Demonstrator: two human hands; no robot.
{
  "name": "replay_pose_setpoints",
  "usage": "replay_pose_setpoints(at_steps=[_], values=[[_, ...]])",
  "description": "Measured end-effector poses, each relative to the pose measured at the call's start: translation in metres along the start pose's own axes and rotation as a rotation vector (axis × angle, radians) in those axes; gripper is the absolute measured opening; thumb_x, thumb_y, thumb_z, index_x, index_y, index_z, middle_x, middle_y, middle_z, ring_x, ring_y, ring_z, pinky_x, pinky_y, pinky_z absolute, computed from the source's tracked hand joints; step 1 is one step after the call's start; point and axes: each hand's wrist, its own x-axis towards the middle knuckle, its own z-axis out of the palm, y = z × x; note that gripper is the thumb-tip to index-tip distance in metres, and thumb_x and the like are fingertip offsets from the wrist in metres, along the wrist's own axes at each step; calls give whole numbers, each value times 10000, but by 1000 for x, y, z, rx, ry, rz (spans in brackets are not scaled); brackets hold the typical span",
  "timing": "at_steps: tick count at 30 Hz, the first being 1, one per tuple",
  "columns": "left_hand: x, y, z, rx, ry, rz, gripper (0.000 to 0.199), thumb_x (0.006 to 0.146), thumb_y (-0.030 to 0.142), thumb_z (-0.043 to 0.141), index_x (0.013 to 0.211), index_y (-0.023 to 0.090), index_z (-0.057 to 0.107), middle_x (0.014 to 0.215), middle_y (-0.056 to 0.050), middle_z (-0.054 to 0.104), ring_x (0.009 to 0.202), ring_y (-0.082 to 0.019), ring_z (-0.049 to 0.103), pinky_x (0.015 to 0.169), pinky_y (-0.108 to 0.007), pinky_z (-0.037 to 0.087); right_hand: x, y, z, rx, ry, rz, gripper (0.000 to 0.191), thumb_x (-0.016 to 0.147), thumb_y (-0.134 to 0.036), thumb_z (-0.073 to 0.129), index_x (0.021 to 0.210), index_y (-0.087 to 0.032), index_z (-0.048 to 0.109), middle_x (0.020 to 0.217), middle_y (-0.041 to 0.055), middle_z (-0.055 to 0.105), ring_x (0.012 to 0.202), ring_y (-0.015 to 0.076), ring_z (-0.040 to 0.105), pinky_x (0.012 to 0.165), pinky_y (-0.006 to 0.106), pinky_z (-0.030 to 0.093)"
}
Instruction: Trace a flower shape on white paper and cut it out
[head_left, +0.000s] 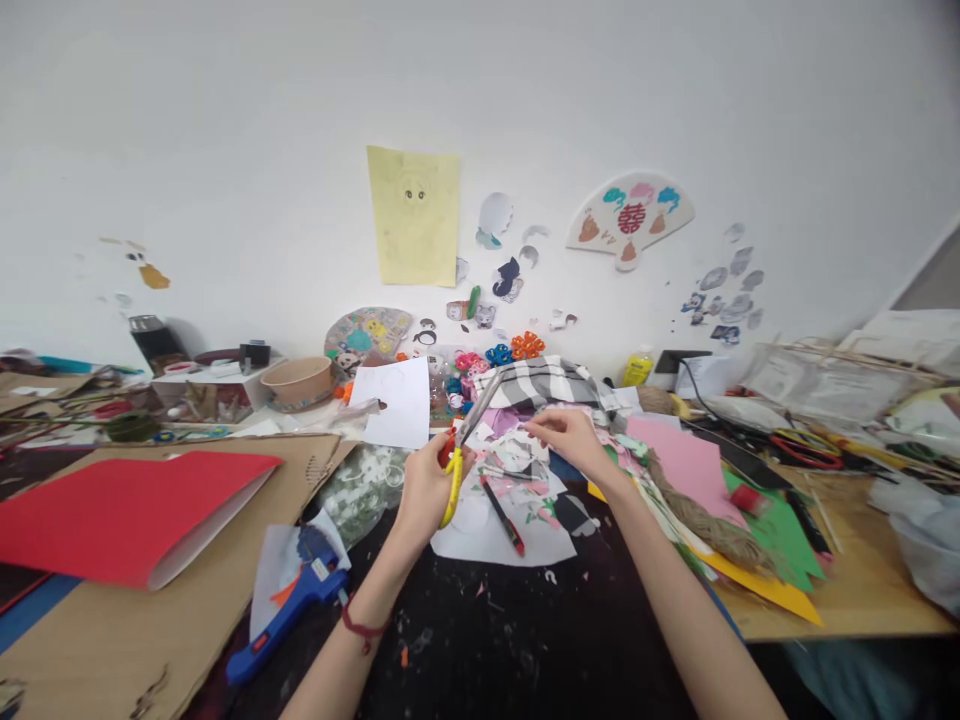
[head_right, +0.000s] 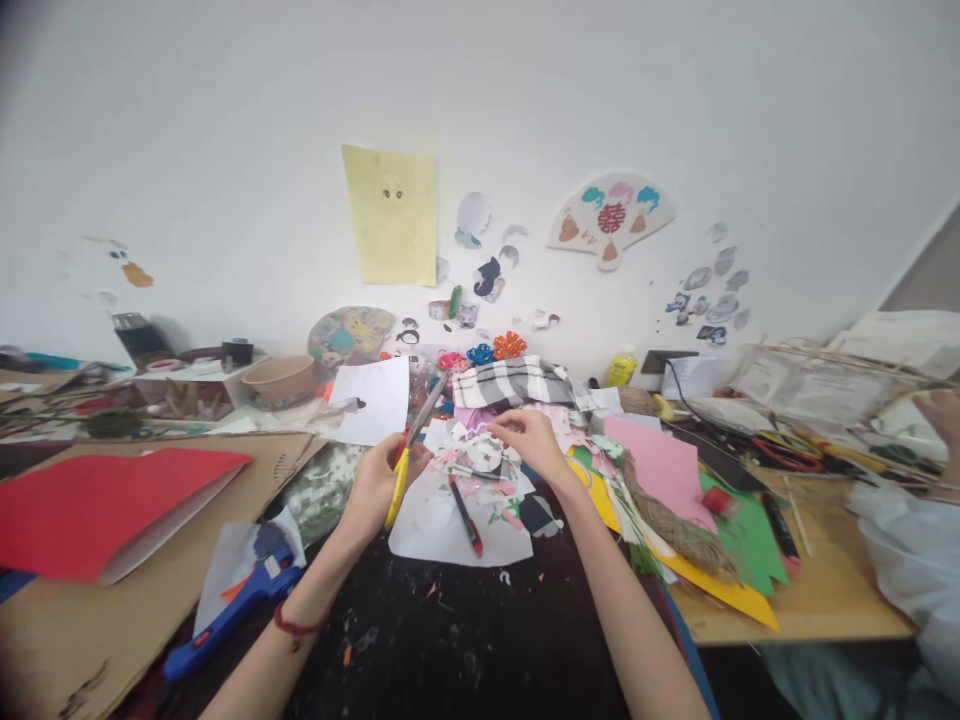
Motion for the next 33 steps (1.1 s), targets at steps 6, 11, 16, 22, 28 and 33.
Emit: replay_pose_setpoints(at_steps=[6, 11, 16, 22, 28, 33], values=[[-17, -22, 1, -198, 25, -85, 353, 776, 489, 734, 754, 209, 519, 1040, -82, 770, 712, -173, 652, 631, -279, 476, -22, -46, 42, 337, 75, 47, 348, 775, -509, 759, 809, -163, 732, 622, 32, 707, 468, 128, 555, 445, 253, 419], [-17, -35, 2, -264, 77, -141, 377, 761, 473, 764, 747, 223, 482, 1012, -64, 784, 667, -159, 633, 595, -280, 461, -28, -52, 70, 506, 86, 75, 265, 788, -440, 783, 802, -179, 735, 597, 12, 682, 503, 127, 578, 507, 257, 480], [-16, -46, 3, -257, 145, -215, 377, 777, 449, 764, 742, 226, 461, 972, -40, 771, 599, -125, 556, 554, -272, 424, -28, -37, 84, 703, 93, 137, 190, 753, -360, 836, 776, -191, 751, 688, 34, 724, 526, 136, 623, 484, 253, 488], [-15, -50, 8, -245, 153, -299, 371, 792, 486, 746, 731, 222, 493, 803, -16, 723, 714, -177, 646, 624, -277, 481, -33, -24, 88, 693, 129, 116, 118, 781, -326, 818, 812, -223, 770, 647, 20, 708, 505, 153, 624, 465, 279, 503], [-16, -43, 10, -334, 132, -327, 344, 729, 344, 803, 697, 214, 486, 678, 20, 664, 591, -124, 565, 539, -240, 428, -41, -19, 89, 601, 136, 122, 123, 797, -314, 804, 804, -201, 759, 607, 18, 704, 461, 132, 607, 448, 262, 496], [-18, -41, 9, -389, 167, -271, 329, 727, 295, 819, 707, 204, 504, 641, 39, 617, 607, -116, 572, 549, -221, 419, -42, -19, 91, 574, 87, 154, 148, 800, -312, 792, 789, -173, 742, 606, 19, 690, 473, 122, 629, 421, 219, 483]])
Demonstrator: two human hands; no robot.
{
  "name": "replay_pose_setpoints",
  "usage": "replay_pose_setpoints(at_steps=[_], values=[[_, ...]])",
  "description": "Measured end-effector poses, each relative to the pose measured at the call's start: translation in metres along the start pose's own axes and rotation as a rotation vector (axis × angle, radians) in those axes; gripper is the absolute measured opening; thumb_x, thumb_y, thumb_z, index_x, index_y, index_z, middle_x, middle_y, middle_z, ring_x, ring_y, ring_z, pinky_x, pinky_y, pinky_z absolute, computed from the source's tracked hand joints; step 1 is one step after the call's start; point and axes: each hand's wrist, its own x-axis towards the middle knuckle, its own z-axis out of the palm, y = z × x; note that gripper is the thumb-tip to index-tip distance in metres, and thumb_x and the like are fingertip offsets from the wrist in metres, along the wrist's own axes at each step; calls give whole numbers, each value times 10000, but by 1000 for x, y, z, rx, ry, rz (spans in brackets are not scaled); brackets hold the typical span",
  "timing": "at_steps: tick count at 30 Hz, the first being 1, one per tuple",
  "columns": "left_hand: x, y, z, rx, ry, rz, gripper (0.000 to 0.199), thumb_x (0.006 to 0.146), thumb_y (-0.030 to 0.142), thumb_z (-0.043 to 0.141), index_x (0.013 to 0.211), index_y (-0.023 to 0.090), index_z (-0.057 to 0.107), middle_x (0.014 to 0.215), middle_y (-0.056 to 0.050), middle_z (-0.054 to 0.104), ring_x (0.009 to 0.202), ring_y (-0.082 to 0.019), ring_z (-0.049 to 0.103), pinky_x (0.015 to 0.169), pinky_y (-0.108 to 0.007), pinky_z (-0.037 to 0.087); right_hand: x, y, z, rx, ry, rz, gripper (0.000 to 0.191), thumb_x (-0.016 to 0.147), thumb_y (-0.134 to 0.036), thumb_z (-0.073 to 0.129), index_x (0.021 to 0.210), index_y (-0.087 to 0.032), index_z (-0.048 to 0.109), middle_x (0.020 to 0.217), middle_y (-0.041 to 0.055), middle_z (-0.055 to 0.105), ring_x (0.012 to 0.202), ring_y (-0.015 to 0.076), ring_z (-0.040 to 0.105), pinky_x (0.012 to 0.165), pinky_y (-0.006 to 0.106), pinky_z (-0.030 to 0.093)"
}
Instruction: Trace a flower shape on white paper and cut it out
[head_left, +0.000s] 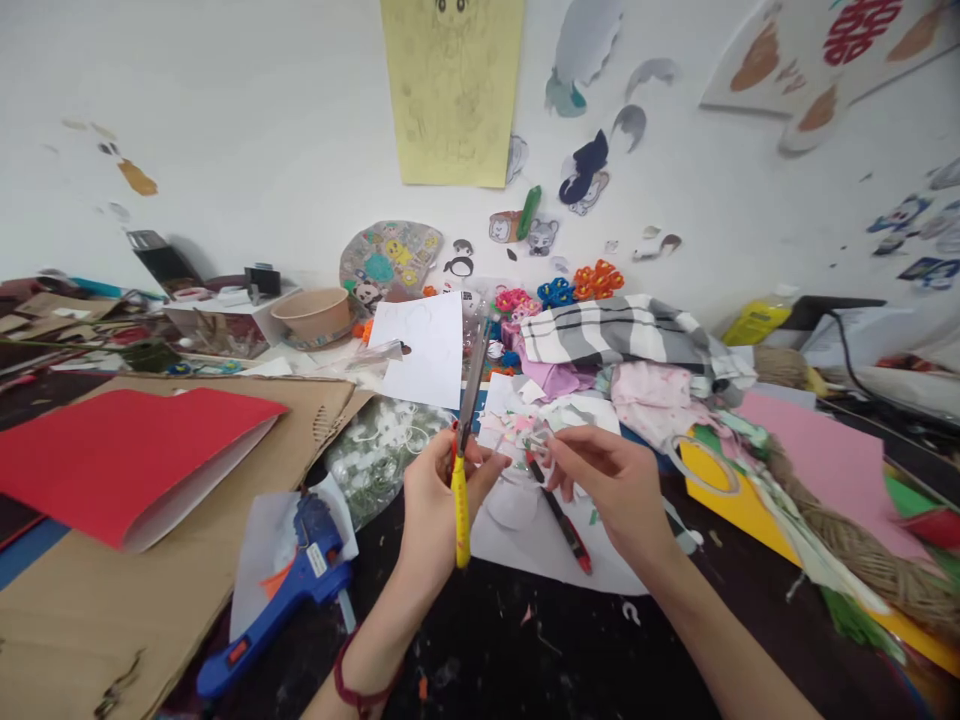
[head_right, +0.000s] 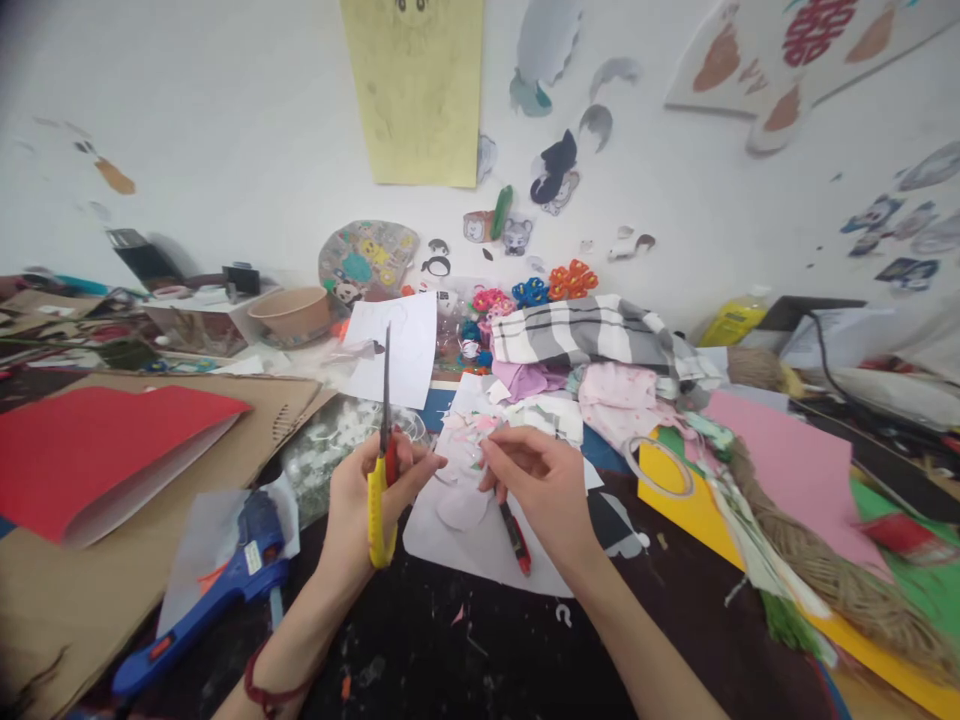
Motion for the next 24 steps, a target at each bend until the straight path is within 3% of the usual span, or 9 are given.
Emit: replay_pose_setpoints(at_steps=[12, 24], values=[[-5, -3, -4, 91, -53, -19, 326, 742, 328, 823, 722, 195, 527, 587, 65, 536, 527, -69, 431, 487, -187, 334, 0, 6, -1, -39, -92, 115, 230, 804, -398, 782, 851, -175, 748, 668, 32, 728, 521, 107, 632, 446, 196, 493], [-7, -1, -2, 69, -107, -54, 325, 696, 287, 845, 701, 189, 535, 570, 67, 548, 499, -59, 432, 472, -179, 339, -3, 7, -5, -34, -217, 100, 219, 872, -403, 730, 840, -189, 762, 685, 15, 720, 511, 84, 628, 477, 191, 512]])
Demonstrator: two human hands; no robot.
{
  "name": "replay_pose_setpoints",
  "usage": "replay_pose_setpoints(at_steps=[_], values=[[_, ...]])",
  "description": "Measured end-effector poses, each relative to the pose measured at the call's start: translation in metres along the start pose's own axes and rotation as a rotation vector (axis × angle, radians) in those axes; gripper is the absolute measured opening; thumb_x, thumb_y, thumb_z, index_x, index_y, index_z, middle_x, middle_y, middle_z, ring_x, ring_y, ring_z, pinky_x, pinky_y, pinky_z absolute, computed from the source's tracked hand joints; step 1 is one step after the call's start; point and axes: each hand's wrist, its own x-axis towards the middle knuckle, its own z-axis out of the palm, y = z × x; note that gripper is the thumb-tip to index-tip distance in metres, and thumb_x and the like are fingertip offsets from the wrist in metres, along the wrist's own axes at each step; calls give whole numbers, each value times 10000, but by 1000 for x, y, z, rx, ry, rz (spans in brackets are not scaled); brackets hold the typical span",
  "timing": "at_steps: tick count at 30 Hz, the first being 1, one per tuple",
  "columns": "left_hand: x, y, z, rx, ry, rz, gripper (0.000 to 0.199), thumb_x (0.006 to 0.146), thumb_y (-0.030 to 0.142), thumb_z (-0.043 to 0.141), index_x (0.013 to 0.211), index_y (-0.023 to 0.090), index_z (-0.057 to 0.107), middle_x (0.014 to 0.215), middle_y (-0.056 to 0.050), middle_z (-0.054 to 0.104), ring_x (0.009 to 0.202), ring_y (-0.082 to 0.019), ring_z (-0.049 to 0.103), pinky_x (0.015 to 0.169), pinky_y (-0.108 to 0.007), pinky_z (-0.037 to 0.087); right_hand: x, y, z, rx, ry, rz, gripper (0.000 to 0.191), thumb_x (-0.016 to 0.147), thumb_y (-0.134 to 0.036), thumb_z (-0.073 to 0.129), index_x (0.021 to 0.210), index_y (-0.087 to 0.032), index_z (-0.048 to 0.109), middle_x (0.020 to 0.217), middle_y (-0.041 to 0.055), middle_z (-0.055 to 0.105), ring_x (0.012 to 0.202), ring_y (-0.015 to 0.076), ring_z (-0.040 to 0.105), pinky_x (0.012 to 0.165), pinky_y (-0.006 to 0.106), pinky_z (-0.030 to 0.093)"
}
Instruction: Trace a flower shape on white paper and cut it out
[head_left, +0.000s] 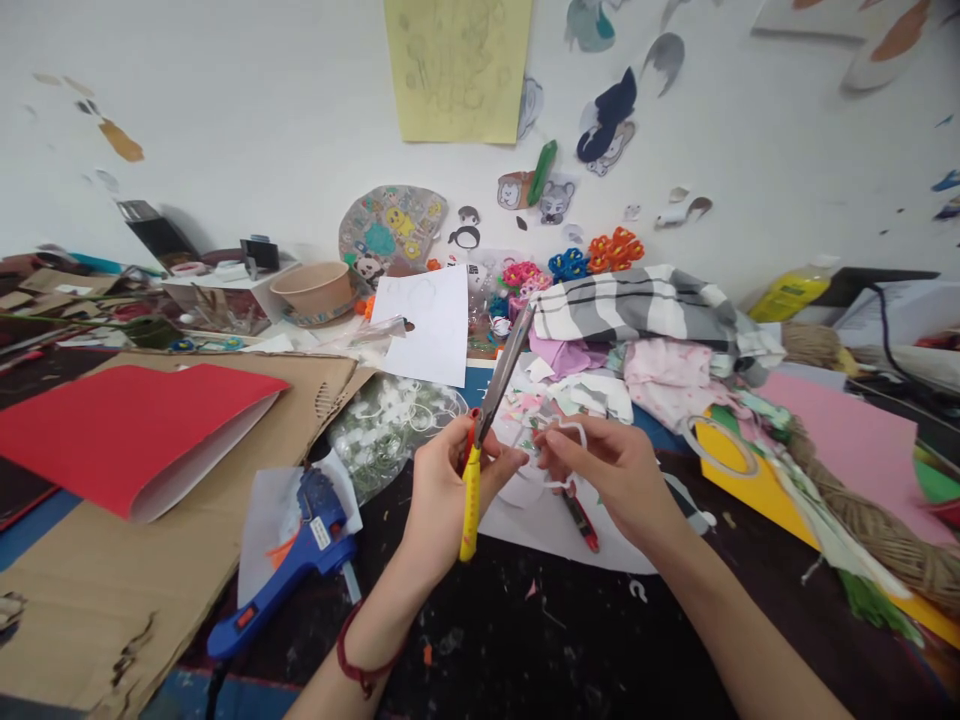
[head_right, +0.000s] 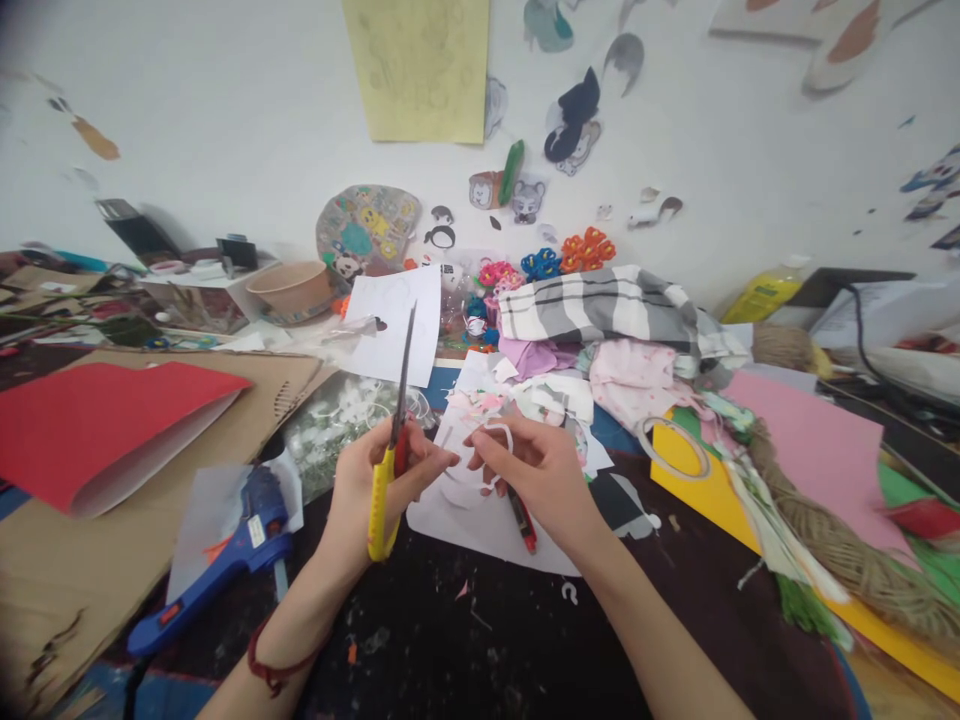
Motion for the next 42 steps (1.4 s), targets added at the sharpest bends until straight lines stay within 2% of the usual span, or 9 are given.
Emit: replay_pose_setpoints(at_steps=[3, 6, 10, 14, 20, 25, 29, 35, 42], values=[[-1, 3, 1, -19, 11, -19, 309, 706, 285, 828, 696, 190, 534, 580, 45, 597, 486, -62, 451, 461, -183, 345, 1, 0, -2, 18, -18, 50, 281, 879, -434, 716, 782, -172, 746, 654, 11, 693, 450, 82, 608, 410, 187, 476], [-1, 5, 1, -60, 2, -39, 311, 712, 292, 818, 703, 194, 523, 620, 12, 679, 451, -56, 445, 439, -185, 342, 1, -2, -2, -17, -25, 89, 331, 863, -440, 731, 697, -154, 711, 568, -12, 632, 365, 67, 559, 339, 167, 384], [0, 6, 2, -108, -13, -51, 348, 699, 322, 839, 716, 197, 515, 686, -21, 744, 441, -52, 462, 441, -184, 373, 0, -4, 0, -75, -26, 121, 315, 860, -449, 730, 771, -147, 742, 484, -49, 544, 312, 51, 496, 316, 157, 334], [0, 6, 1, -107, -18, -45, 345, 708, 342, 840, 716, 201, 525, 646, 0, 713, 478, -81, 556, 438, -184, 388, 0, -2, -1, -83, -12, 115, 321, 840, -463, 747, 771, -150, 741, 477, -44, 560, 309, 52, 488, 309, 154, 339], [-1, 2, -1, -45, -65, -32, 324, 721, 327, 835, 718, 206, 534, 645, -4, 706, 491, -100, 591, 438, -204, 384, -1, 2, -2, -114, 2, 74, 291, 792, -449, 797, 884, -174, 771, 547, -29, 613, 409, 83, 536, 371, 193, 483], [-2, 0, 0, -63, -103, -62, 282, 762, 312, 797, 735, 204, 538, 683, -24, 726, 499, -90, 544, 442, -202, 391, -1, 1, -1, -139, 20, 2, 224, 823, -393, 779, 854, -172, 773, 589, -10, 649, 427, 72, 532, 399, 192, 438], [-2, 3, 2, -78, -37, -50, 313, 736, 315, 801, 703, 203, 511, 676, 5, 685, 443, -58, 457, 428, -205, 396, -1, -1, -1, -98, 35, -62, 179, 838, -354, 769, 804, -179, 757, 546, -27, 619, 391, 70, 521, 394, 206, 414], [0, -1, 0, -113, 31, 10, 309, 766, 358, 785, 730, 211, 515, 611, 36, 624, 457, -80, 498, 440, -216, 421, -2, -2, -2, -30, 80, -66, 155, 834, -324, 778, 764, -190, 745, 549, -32, 611, 414, 62, 525, 402, 194, 424], [-1, 0, 0, -109, -22, -23, 310, 737, 310, 807, 722, 197, 518, 694, 19, 685, 439, -45, 441, 419, -187, 387, -1, 0, -2, -25, 104, -80, 144, 829, -328, 785, 781, -196, 753, 536, -33, 610, 415, 67, 523, 399, 197, 440]])
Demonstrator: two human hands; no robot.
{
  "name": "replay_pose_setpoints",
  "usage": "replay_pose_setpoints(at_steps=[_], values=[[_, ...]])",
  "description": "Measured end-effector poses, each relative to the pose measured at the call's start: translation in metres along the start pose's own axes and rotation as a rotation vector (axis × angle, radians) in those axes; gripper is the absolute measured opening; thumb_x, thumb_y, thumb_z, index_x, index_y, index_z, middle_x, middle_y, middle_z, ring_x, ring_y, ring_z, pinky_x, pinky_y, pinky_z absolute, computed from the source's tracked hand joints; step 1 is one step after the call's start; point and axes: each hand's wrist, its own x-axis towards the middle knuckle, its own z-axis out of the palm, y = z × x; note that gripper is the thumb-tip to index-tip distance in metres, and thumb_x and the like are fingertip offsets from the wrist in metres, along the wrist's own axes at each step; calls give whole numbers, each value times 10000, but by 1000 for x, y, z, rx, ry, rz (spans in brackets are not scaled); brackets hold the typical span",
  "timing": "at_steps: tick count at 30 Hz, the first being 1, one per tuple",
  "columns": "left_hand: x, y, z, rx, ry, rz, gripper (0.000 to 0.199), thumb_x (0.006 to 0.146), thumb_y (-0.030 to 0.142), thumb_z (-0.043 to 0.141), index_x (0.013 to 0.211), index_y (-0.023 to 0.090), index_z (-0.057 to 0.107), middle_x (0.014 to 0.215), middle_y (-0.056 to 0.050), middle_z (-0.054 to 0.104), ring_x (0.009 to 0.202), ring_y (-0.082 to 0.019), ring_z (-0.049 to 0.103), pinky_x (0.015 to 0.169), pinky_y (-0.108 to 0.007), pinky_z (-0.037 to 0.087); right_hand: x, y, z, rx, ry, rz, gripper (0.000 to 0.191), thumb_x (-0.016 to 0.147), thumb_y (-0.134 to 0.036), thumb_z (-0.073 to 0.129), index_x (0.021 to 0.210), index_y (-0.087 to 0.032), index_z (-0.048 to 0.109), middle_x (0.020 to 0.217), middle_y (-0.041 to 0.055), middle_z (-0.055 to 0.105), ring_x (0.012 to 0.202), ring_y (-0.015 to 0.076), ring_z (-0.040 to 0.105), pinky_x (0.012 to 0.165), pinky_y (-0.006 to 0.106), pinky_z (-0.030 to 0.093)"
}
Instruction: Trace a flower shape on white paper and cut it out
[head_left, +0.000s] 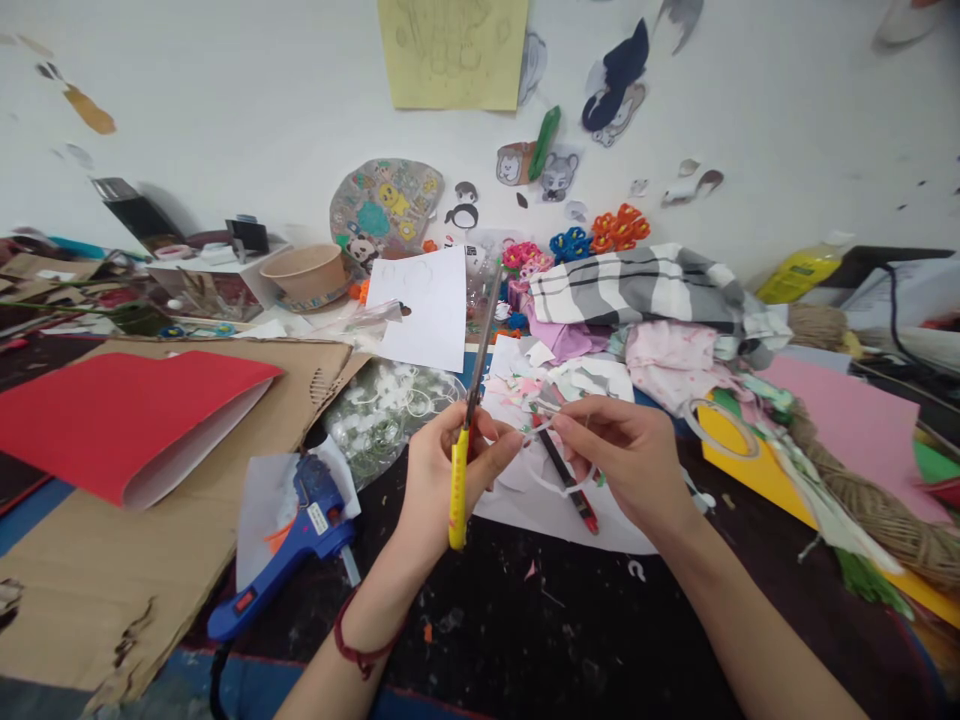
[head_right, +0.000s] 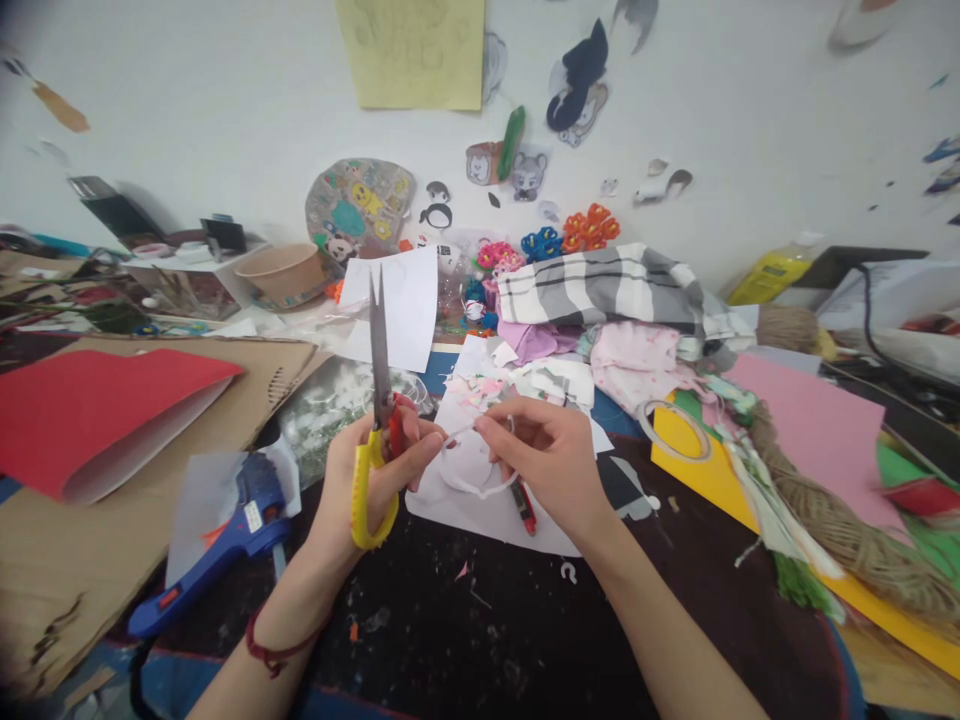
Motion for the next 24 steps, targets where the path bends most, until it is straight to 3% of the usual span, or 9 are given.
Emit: replay_pose_setpoints(at_steps=[7, 10, 13, 17, 20, 24], values=[[-1, 0, 0, 20, -13, -44, 316, 712, 298, 827, 721, 201, 528, 635, 30, 643, 466, -66, 472, 438, -197, 369, -1, -1, 1, 18, -7, 13, 150, 810, -329, 798, 753, -199, 750, 539, -36, 607, 380, 66, 517, 365, 201, 400], [-1, -1, 0, 33, 24, -17, 308, 709, 284, 828, 719, 201, 531, 663, 16, 670, 461, -64, 448, 432, -203, 333, 0, -4, -2, 67, -67, 45, 150, 817, -356, 790, 849, -209, 777, 600, -26, 635, 406, 73, 541, 393, 214, 421], [-2, 0, -1, 20, 86, 43, 313, 712, 287, 839, 728, 204, 538, 702, 6, 697, 472, -67, 437, 436, -210, 325, 2, -9, -8, 137, -115, 103, 282, 847, -461, 742, 944, -202, 794, 691, 12, 672, 467, 91, 571, 433, 234, 458], [-4, 1, -2, 8, 162, 118, 326, 726, 305, 845, 736, 209, 534, 694, 12, 694, 484, -73, 446, 450, -219, 338, 4, -14, -19, 132, -133, 174, 447, 828, -598, 706, 892, -166, 803, 711, 67, 704, 521, 123, 603, 425, 237, 449], [-5, 1, -2, 16, 206, 133, 327, 729, 303, 847, 743, 209, 534, 703, 15, 696, 492, -71, 450, 456, -215, 347, 4, -13, -25, 73, -199, 191, 360, 823, -530, 750, 840, -174, 803, 654, 55, 701, 499, 119, 597, 466, 249, 476], [-5, 1, -1, 42, 232, 143, 327, 721, 298, 851, 734, 205, 538, 687, 22, 684, 490, -65, 453, 461, -208, 364, 3, -9, -24, 9, -188, 190, 225, 815, -403, 796, 828, -178, 802, 597, 27, 680, 482, 108, 578, 461, 239, 469]])
